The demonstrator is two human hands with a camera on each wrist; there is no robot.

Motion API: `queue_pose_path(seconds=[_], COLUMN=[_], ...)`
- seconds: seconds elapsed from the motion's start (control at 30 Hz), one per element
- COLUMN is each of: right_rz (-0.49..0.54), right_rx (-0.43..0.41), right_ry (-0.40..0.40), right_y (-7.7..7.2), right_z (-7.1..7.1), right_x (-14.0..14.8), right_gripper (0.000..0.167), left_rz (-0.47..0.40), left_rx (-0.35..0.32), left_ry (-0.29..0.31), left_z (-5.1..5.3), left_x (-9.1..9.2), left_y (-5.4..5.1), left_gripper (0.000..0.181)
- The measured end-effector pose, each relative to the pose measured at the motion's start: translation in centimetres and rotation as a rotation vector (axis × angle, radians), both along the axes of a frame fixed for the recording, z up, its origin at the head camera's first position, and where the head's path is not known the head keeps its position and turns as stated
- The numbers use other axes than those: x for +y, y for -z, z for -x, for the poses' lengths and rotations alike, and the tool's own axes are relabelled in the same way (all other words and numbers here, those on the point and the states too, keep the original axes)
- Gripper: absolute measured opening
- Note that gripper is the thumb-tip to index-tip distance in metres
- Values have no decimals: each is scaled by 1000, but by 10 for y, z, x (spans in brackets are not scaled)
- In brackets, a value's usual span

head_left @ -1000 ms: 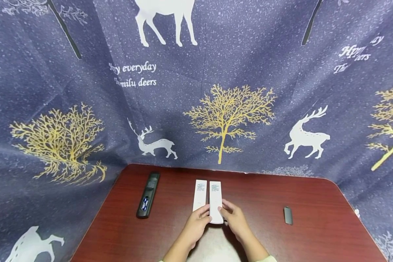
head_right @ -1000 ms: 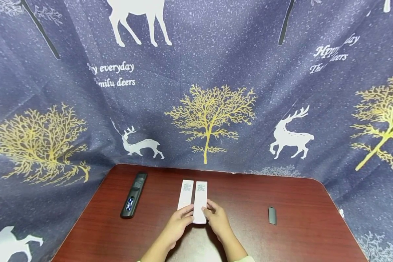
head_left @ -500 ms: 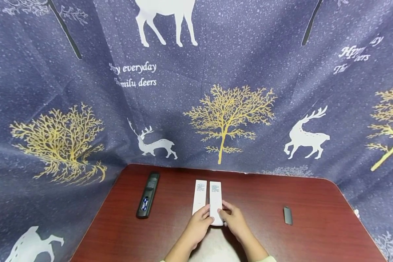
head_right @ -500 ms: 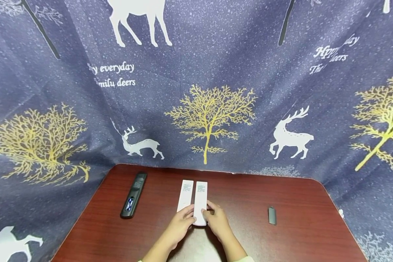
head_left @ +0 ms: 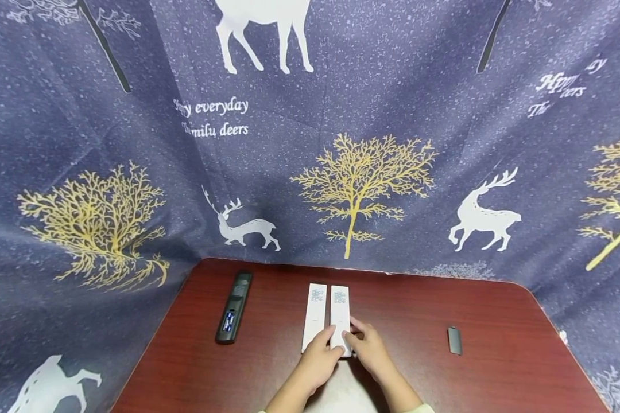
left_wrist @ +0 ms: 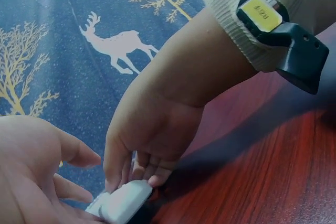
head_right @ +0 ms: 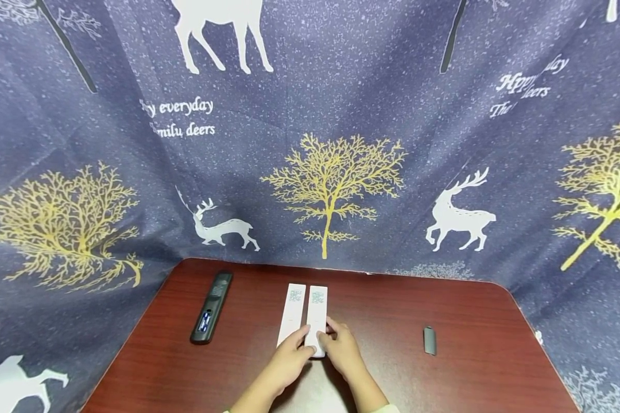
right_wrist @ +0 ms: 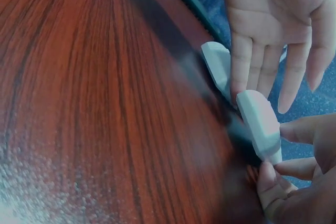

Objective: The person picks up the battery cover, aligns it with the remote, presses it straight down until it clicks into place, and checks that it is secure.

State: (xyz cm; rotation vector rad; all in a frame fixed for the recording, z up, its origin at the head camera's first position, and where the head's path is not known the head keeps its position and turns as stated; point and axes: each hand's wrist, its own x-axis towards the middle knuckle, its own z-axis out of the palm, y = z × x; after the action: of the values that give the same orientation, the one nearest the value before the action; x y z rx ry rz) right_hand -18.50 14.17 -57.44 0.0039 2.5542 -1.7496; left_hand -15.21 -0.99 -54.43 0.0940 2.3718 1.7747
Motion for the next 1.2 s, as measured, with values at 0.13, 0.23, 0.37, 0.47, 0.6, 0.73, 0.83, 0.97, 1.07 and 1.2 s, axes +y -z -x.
queue_pose_path(seconds=[0.13, 0.23, 0.37, 0.47, 0.6, 0.73, 0.83, 0.97, 1.07, 1.2], right_rz=[1, 5, 2, -2, 0, -11, -20, -22, -19, -15], right_rx=[-4, -15, -25, -22, -30, -36, -31, -43, -54, -56], right_ry=[0, 3, -3, -8, -9, -8, -6, -5, -10, -9], right_y=[-1, -2, -3, -2, -1, 0, 0, 0, 0, 0], right_z=[-1, -2, -3, -3, -1, -1, -1, 0, 0, 0], right_x=[-1, -1, -1, -1, -1, 0, 1, 1, 1, 1], right_gripper=[57, 56, 57, 57, 57, 56, 56, 57, 57, 57], left_rz=[79, 124, 159, 164, 176, 182, 179, 185, 183, 174], left_rx=[16, 20, 34, 42, 41, 41, 35, 31, 30, 30], left_ry=[19, 27, 28, 28, 41, 44, 39, 35, 35, 30], left_z=[-1, -2, -4, -5, -6, -7, -7, -7, -8, -8], left_x=[3, 6, 10, 11, 12, 13, 14, 14, 15, 15], left_y=[-1, 0, 0, -2, -4, -3, -1, 1, 1, 1], left_gripper=[61, 59, 58, 57, 56, 55, 55, 56, 56, 55])
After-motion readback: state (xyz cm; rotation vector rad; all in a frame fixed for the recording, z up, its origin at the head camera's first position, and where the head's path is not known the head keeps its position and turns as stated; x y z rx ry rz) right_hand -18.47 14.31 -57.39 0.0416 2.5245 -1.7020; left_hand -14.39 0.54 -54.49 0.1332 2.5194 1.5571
